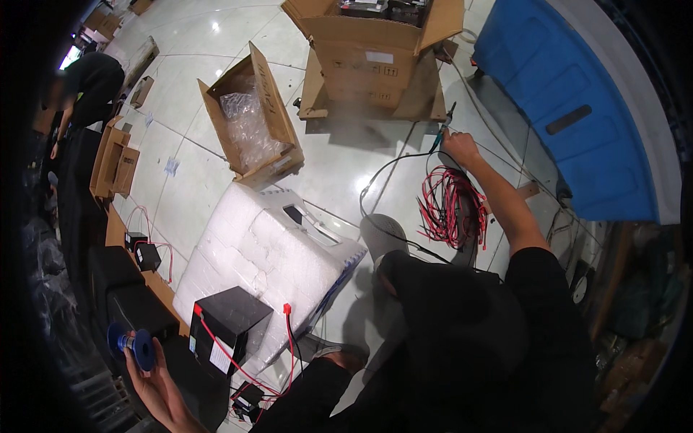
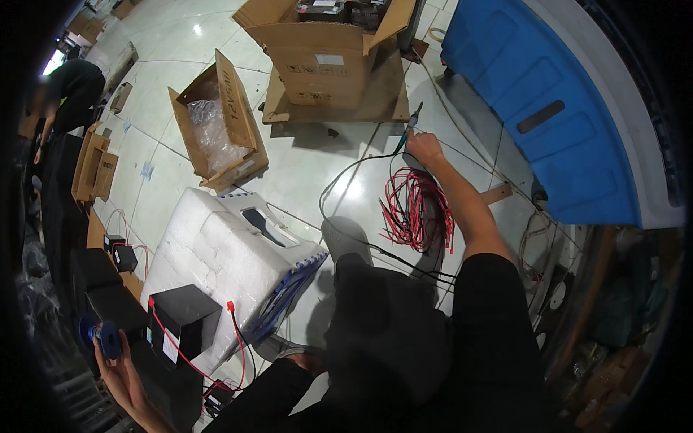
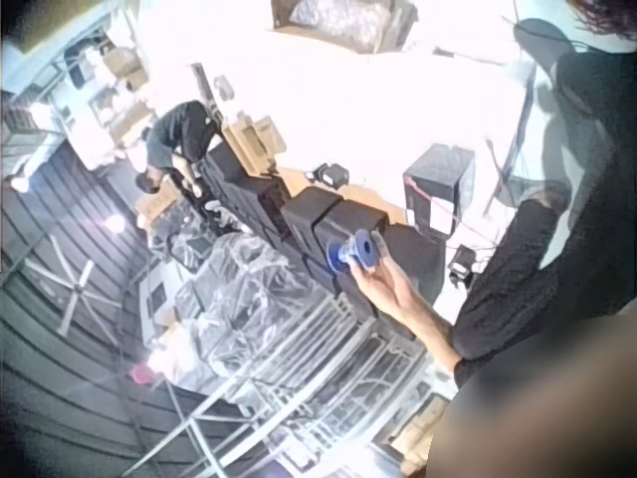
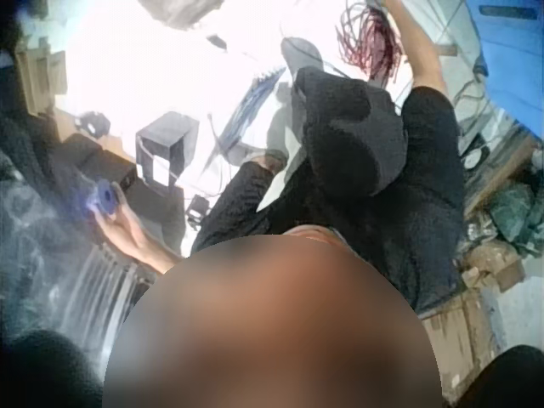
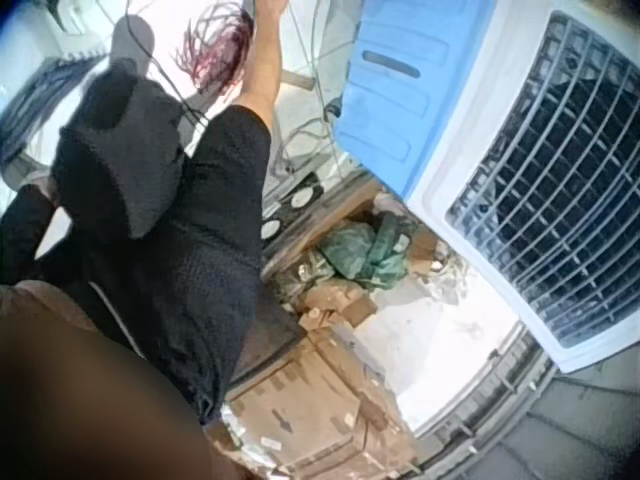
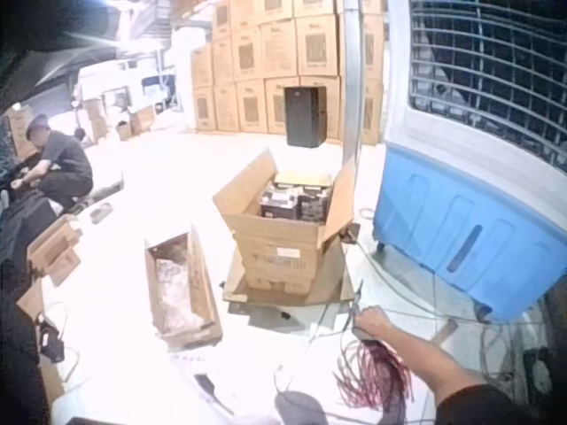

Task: The person sits on the floor and solders red and black wires to the terminals of small black battery packs. They use a soldering iron and solder wire, then place the finished units into a cardboard box.

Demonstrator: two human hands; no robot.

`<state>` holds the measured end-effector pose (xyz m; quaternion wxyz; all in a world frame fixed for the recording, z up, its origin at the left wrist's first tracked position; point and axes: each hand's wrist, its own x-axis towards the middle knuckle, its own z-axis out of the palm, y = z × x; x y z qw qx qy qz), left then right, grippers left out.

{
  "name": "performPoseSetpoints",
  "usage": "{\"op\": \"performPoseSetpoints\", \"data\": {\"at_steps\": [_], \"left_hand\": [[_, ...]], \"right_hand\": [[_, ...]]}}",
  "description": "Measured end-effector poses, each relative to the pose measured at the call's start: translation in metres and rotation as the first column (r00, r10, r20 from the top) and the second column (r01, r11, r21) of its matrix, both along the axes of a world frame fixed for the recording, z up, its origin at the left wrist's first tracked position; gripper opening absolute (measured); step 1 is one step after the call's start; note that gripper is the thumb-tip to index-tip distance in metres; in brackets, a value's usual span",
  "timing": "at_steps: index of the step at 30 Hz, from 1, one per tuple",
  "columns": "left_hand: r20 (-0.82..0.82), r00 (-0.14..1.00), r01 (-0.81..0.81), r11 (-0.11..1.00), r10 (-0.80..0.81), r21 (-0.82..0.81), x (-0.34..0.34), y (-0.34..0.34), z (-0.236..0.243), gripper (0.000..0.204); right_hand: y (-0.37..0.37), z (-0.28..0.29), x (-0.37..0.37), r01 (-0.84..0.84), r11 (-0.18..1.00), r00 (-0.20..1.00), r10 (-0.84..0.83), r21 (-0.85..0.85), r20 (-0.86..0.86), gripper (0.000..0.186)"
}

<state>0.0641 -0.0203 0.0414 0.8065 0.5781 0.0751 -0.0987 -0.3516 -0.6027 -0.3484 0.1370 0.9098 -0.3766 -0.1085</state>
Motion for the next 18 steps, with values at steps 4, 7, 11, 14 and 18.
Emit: {"op": "performPoseSetpoints", "data": {"at_steps": [4,7,11,14,18], "left_hand": [[0.101,0.985,0.134,0.990,-0.137,0.045,0.001,0.002,-0.002,0.049],[0.030,0.999,0.020,0.999,-0.021,0.042,0.004,0.000,-0.005,0.046],[0.019,0.985,0.166,0.980,-0.169,0.105,0.000,-0.001,-0.008,0.040],[0.211,0.909,0.307,0.919,-0.360,0.246,-0.011,-0.002,-0.004,0.040],[0.311,0.868,0.263,0.888,-0.388,0.376,-0.020,-0.013,0.000,0.045]], "right_hand": [[-0.010,-0.022,0.024,-0.071,0.997,0.997,0.070,-0.009,-0.031,0.018],[-0.031,-0.042,0.020,-0.213,0.976,0.975,0.215,0.038,-0.060,0.011],[-0.048,-0.064,-0.010,-0.173,0.974,0.984,0.165,0.146,0.063,0.011],[-0.044,-0.045,-0.054,-0.169,0.976,0.951,0.124,0.140,0.285,0.022],[-0.015,0.029,-0.109,0.160,0.970,0.845,-0.232,0.185,0.482,0.049]]}}
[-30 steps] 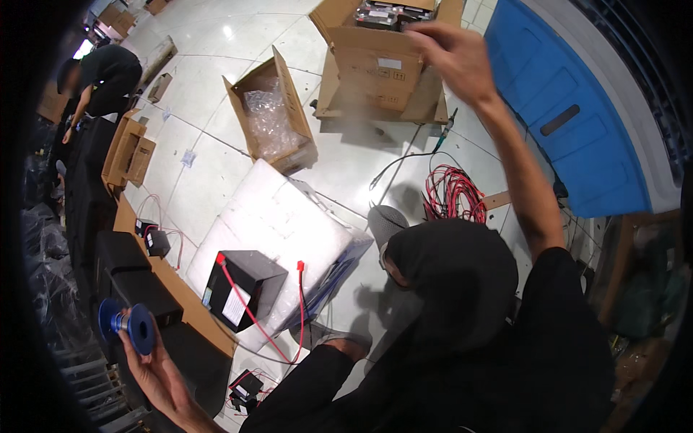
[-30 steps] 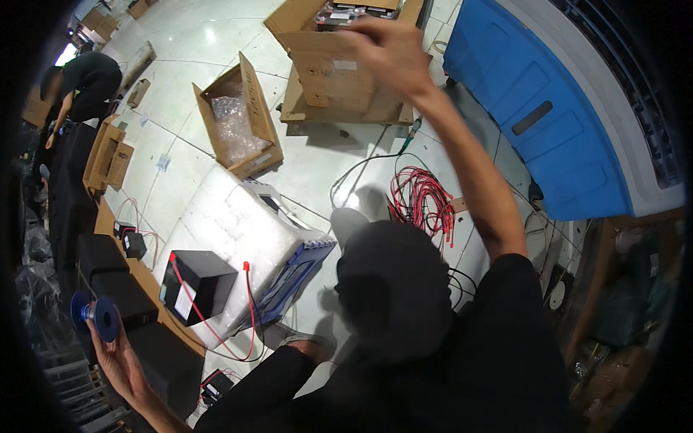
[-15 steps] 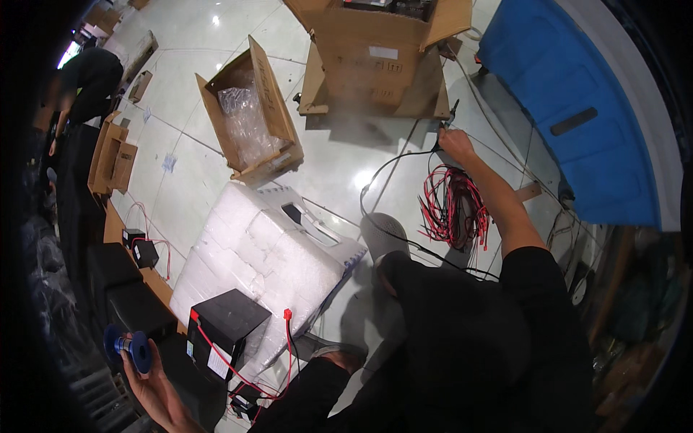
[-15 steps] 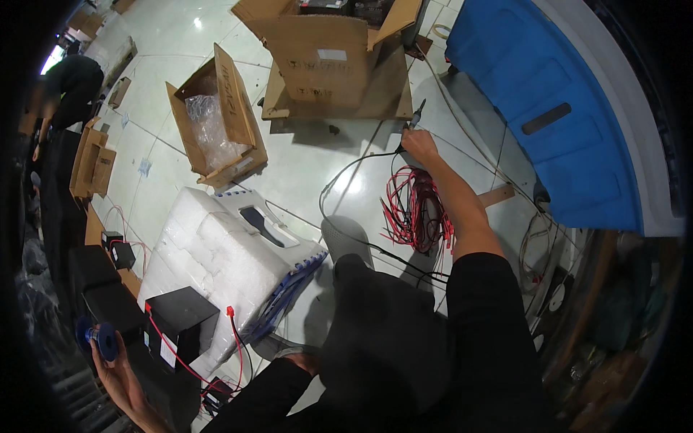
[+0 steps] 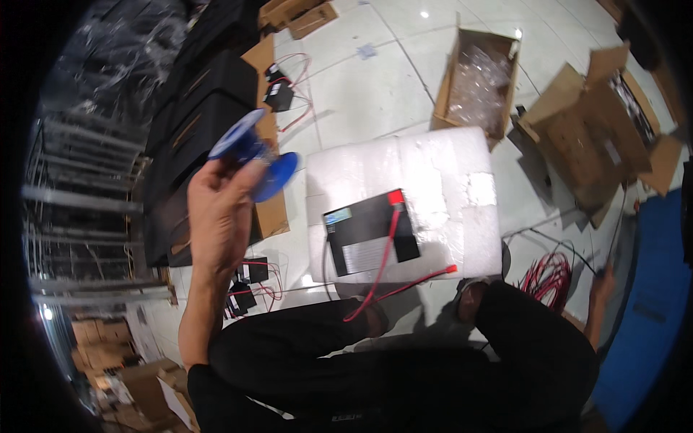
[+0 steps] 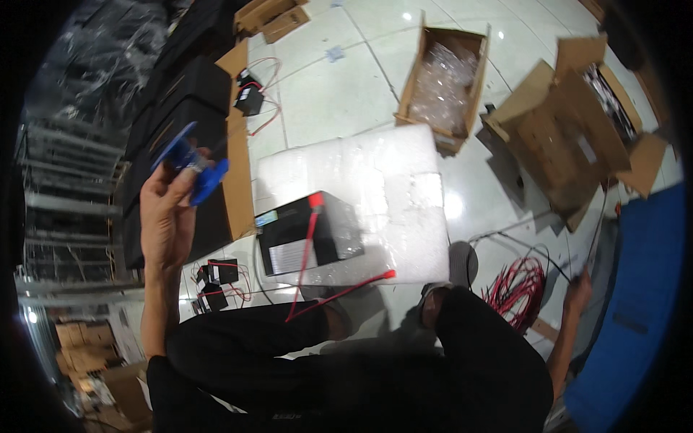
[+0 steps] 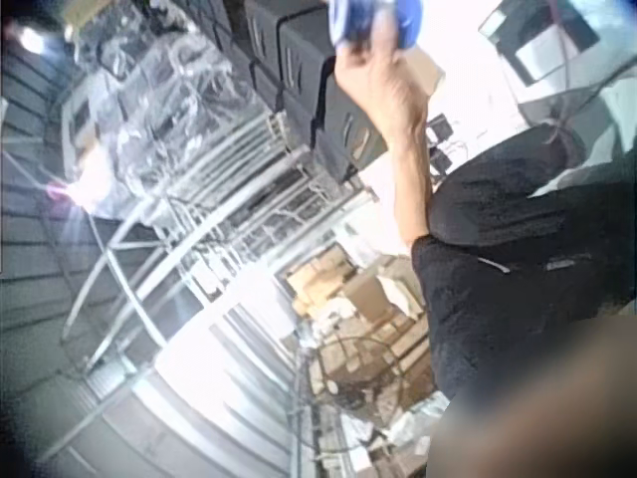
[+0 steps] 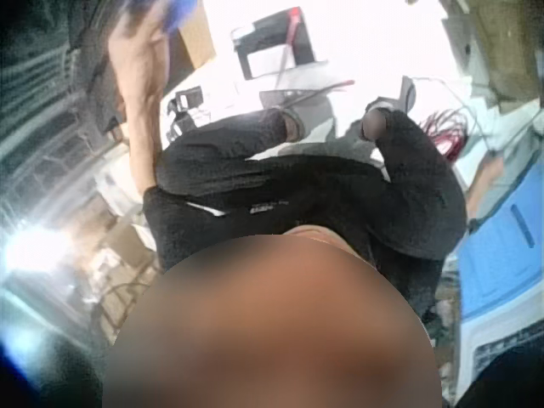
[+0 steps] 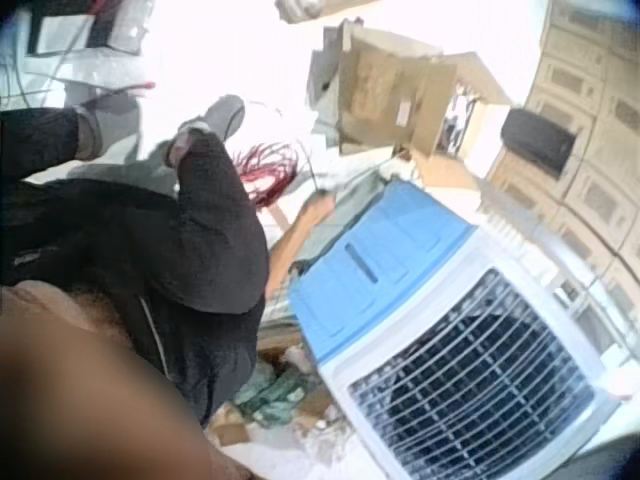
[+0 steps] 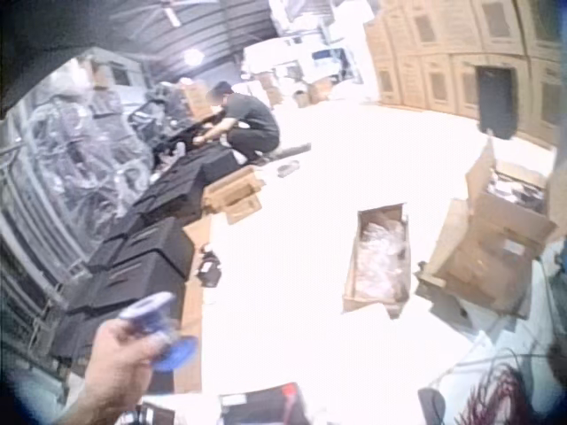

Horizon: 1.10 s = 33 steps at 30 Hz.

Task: The person sits on the floor and solders red and black wires to the terminals of small black battery packs. They use a soldering iron and solder wire, then place the finished units into a cardboard box.

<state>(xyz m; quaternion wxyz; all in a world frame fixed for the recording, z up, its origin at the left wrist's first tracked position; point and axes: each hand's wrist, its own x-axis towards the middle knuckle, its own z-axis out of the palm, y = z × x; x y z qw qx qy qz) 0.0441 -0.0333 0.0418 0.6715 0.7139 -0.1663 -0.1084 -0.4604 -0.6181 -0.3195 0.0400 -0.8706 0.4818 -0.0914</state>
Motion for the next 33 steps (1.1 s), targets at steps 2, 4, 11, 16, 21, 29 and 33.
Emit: {"op": "performPoseSetpoints", "data": {"at_steps": [2,4,11,16,21,29,33], "left_hand": [[-0.011,1.000,0.011,0.999,-0.010,0.036,-0.005,-0.005,0.003,0.045],[-0.037,0.999,0.033,0.997,-0.031,0.066,-0.010,-0.009,0.005,0.044],[0.071,0.966,0.226,0.945,-0.249,0.238,-0.020,-0.005,0.009,0.028],[0.067,0.950,0.278,0.922,-0.306,0.268,-0.023,-0.002,0.007,0.025],[0.093,0.931,0.310,0.899,-0.353,0.309,-0.025,-0.002,0.004,0.027],[0.095,0.928,0.308,0.887,-0.360,0.345,-0.026,-0.007,0.008,0.027],[0.080,0.929,0.310,0.878,-0.361,0.366,-0.027,-0.007,0.009,0.027]], "right_hand": [[0.023,0.047,-0.003,-0.031,0.961,0.939,0.123,-0.276,0.322,0.044],[0.049,0.103,0.003,0.037,0.940,0.831,0.159,-0.338,0.533,0.040],[0.111,0.241,0.101,-0.226,0.974,0.164,0.002,0.036,0.986,0.039],[0.175,0.275,0.193,-0.643,0.714,0.089,-0.290,0.277,0.953,0.050],[0.226,0.291,0.271,-0.774,0.482,0.308,-0.280,0.411,0.909,0.052],[0.264,0.302,0.305,-0.794,0.321,0.439,-0.284,0.516,0.852,0.046],[0.268,0.305,0.310,-0.794,0.271,0.474,-0.283,0.543,0.834,0.045]]}}
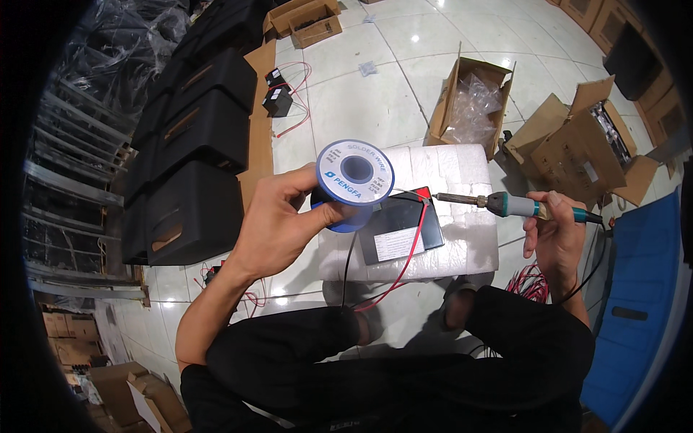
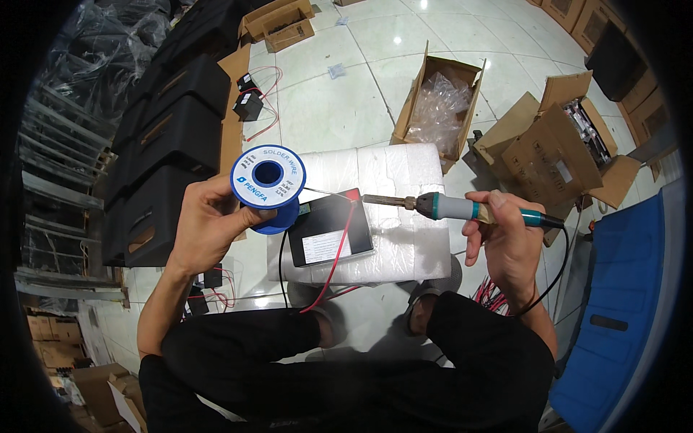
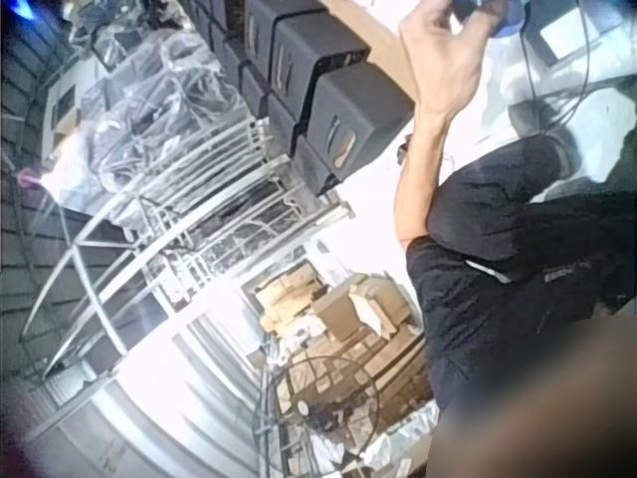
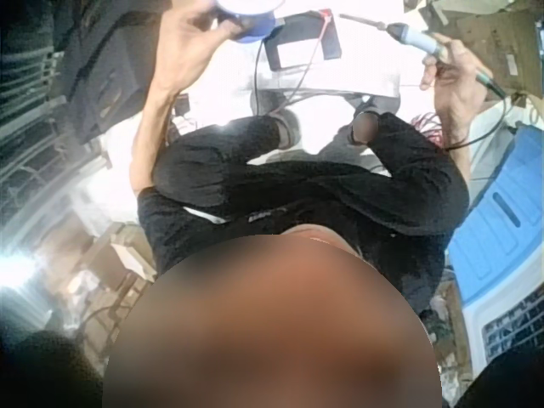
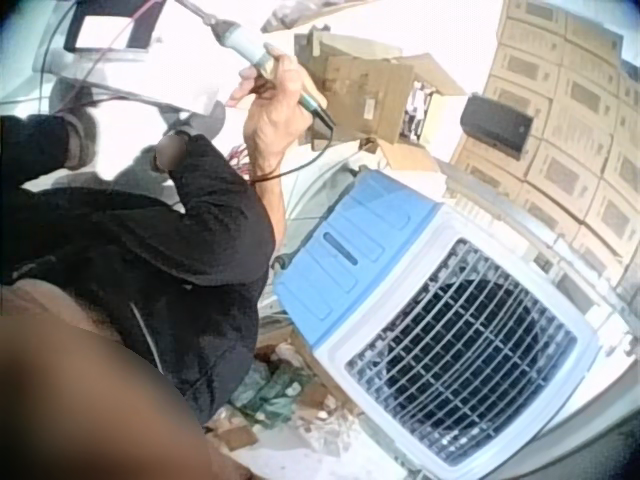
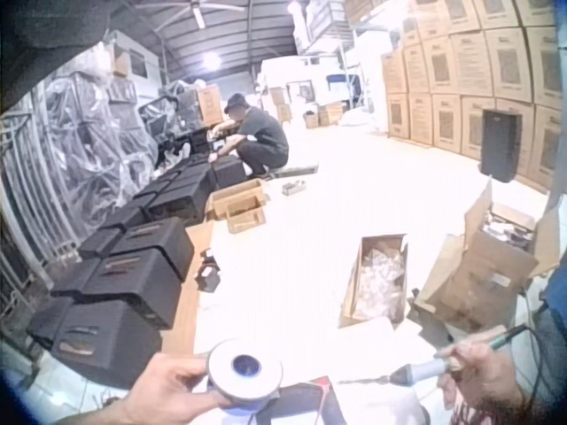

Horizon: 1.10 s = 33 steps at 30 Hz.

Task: The person sits on the floor and solders red and black wires to the terminals of small black battery packs. They use a soldering iron and solder wire, then place the finished units into a cardboard box.

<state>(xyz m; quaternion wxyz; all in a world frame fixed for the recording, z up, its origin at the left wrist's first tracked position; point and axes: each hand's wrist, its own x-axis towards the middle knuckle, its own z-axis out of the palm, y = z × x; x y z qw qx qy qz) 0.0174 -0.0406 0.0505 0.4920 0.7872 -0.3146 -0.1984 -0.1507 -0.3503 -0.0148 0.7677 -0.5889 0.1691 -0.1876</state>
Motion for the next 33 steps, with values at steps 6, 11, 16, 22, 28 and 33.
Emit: {"op": "performPoseSetpoints", "data": {"at_steps": [6,11,16,22,28,33], "left_hand": [[0.015,1.000,0.012,1.000,-0.011,-0.026,0.002,0.000,-0.006,0.023],[-0.007,1.000,0.013,0.999,-0.014,-0.041,0.002,0.000,-0.006,0.022],[0.019,0.999,0.035,0.998,-0.033,-0.060,-0.001,-0.002,-0.004,0.022],[-0.012,0.999,0.029,0.998,-0.030,-0.051,0.000,-0.001,-0.005,0.021],[0.042,0.998,0.058,0.993,-0.054,-0.099,0.002,-0.002,-0.011,0.021],[0.014,0.999,0.051,0.995,-0.050,-0.091,0.002,-0.001,-0.010,0.022]], "right_hand": [[0.001,-0.001,0.002,0.004,1.000,1.000,-0.003,0.020,-0.015,0.045],[0.001,-0.002,0.003,-0.008,1.000,1.000,0.008,0.001,-0.016,0.045],[0.001,-0.003,0.003,-0.028,0.999,1.000,0.028,-0.030,-0.006,0.044],[0.000,-0.003,0.002,-0.033,0.999,0.999,0.033,-0.034,0.004,0.043],[0.000,-0.002,0.002,-0.043,0.998,0.999,0.043,-0.054,0.004,0.043],[0.000,0.000,0.002,-0.048,0.997,0.998,0.050,-0.060,0.028,0.042]]}}
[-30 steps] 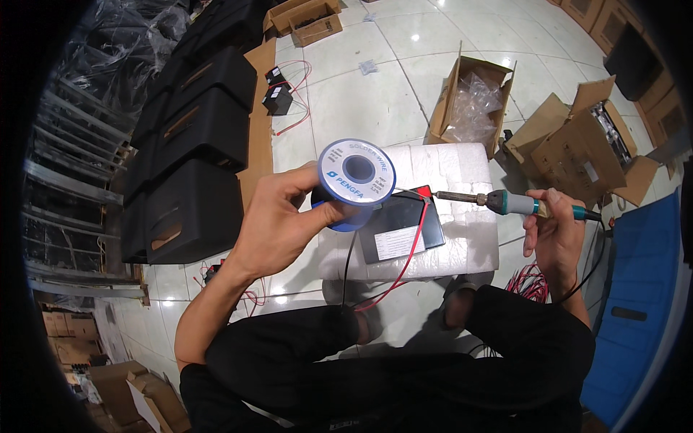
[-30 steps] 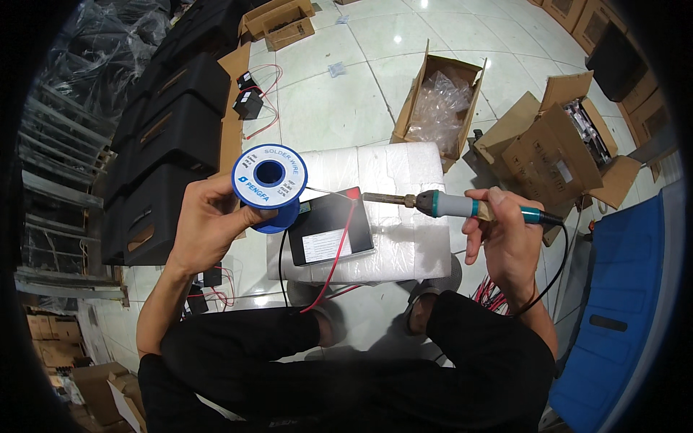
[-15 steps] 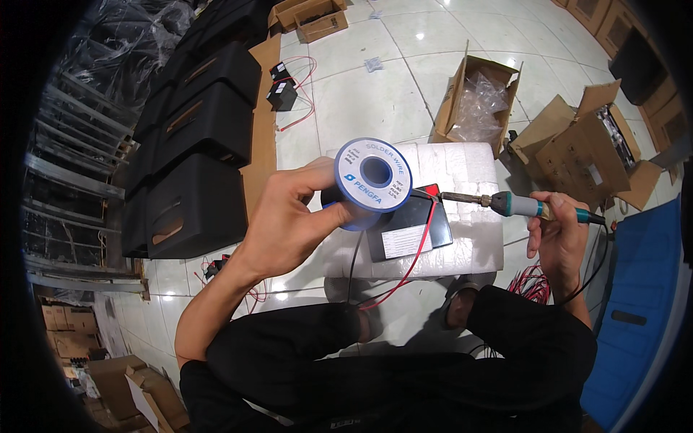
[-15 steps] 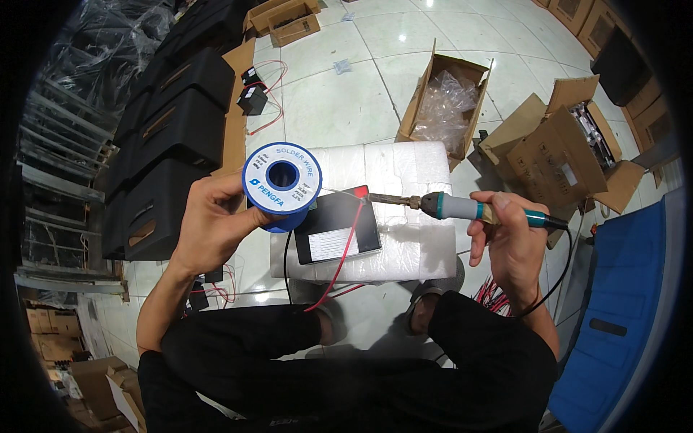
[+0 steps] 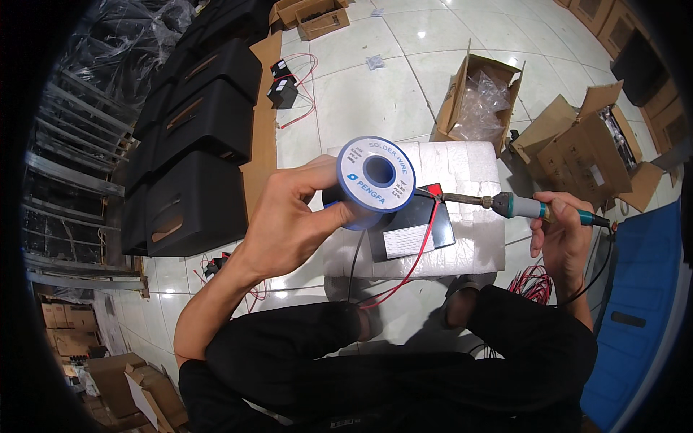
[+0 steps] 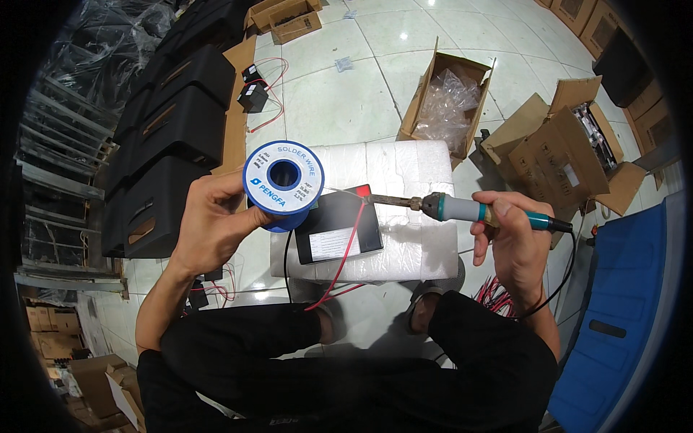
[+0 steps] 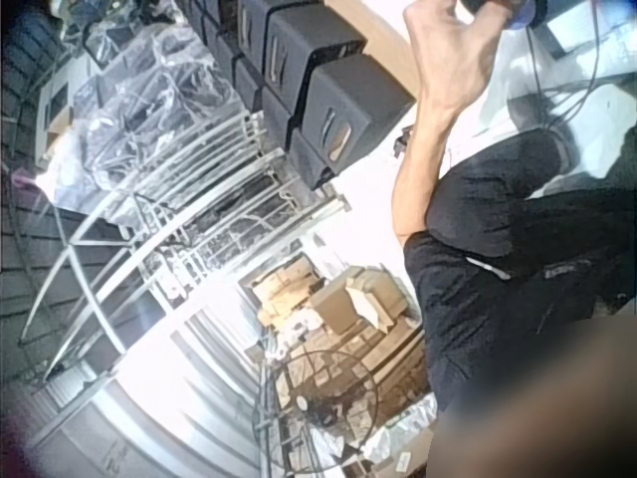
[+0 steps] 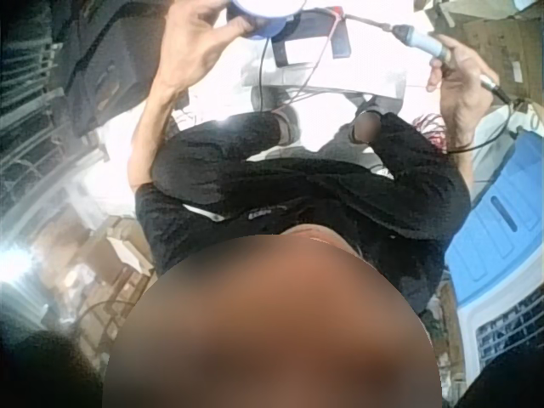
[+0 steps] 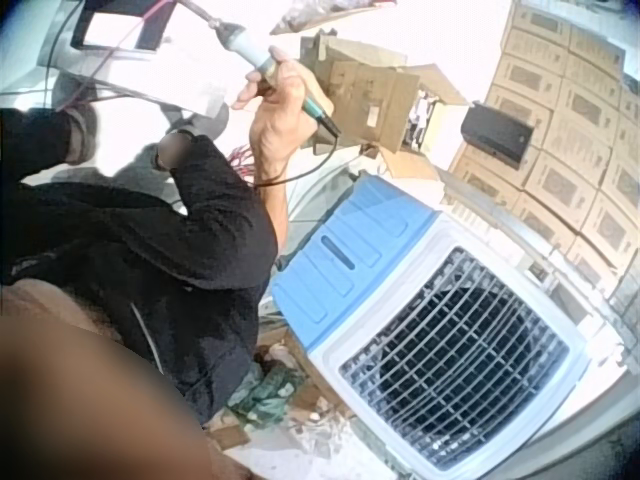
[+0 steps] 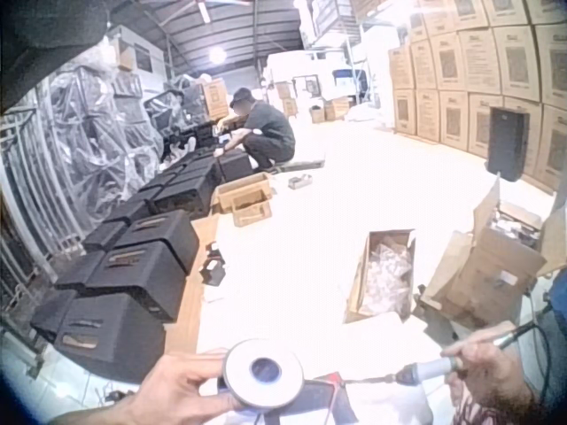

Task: The person sits on the floor and solders red and black wires to the terminals of small black battery packs. They use a soldering iron and solder wire, then place the finished units into a cardboard box.

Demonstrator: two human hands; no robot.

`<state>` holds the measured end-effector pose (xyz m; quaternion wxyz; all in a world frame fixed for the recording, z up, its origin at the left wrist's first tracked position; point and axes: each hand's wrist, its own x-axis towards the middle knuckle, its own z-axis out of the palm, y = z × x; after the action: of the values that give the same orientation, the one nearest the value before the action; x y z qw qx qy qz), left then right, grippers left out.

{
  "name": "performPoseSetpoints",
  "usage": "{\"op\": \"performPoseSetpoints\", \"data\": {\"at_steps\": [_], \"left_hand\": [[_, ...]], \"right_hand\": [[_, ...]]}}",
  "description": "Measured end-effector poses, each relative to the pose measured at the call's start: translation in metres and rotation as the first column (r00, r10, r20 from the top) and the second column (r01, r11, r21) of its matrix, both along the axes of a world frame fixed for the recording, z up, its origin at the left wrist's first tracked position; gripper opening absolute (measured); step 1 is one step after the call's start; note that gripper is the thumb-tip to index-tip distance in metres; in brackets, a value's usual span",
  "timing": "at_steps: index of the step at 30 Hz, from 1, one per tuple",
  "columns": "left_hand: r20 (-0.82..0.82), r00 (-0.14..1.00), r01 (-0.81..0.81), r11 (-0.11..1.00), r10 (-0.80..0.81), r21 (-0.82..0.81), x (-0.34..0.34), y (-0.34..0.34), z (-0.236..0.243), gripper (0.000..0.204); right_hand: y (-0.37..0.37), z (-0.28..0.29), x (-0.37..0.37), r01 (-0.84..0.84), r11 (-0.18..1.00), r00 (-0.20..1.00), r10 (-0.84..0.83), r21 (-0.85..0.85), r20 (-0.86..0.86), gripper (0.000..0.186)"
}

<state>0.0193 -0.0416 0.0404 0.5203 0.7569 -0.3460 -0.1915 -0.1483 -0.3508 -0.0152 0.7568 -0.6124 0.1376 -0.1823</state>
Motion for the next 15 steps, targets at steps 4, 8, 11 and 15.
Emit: {"op": "performPoseSetpoints", "data": {"at_steps": [4,8,11,15], "left_hand": [[0.045,0.999,0.003,1.000,-0.004,0.020,-0.001,0.000,0.001,0.023],[0.117,0.993,0.020,0.999,-0.024,0.034,0.000,-0.001,0.003,0.024],[0.164,0.985,0.047,0.998,-0.053,0.041,0.000,0.000,0.004,0.024],[0.182,0.980,0.071,0.996,-0.080,0.056,0.001,0.001,0.005,0.025]], "right_hand": [[0.000,0.002,0.001,-0.010,1.000,1.000,0.009,-0.029,-0.017,0.041],[-0.001,0.007,0.002,-0.024,0.999,0.999,0.023,-0.048,-0.027,0.040],[-0.002,0.012,0.002,-0.039,0.994,0.999,0.038,-0.103,-0.013,0.039],[-0.003,0.020,0.004,-0.073,0.977,0.996,0.080,-0.199,0.030,0.037]]}}
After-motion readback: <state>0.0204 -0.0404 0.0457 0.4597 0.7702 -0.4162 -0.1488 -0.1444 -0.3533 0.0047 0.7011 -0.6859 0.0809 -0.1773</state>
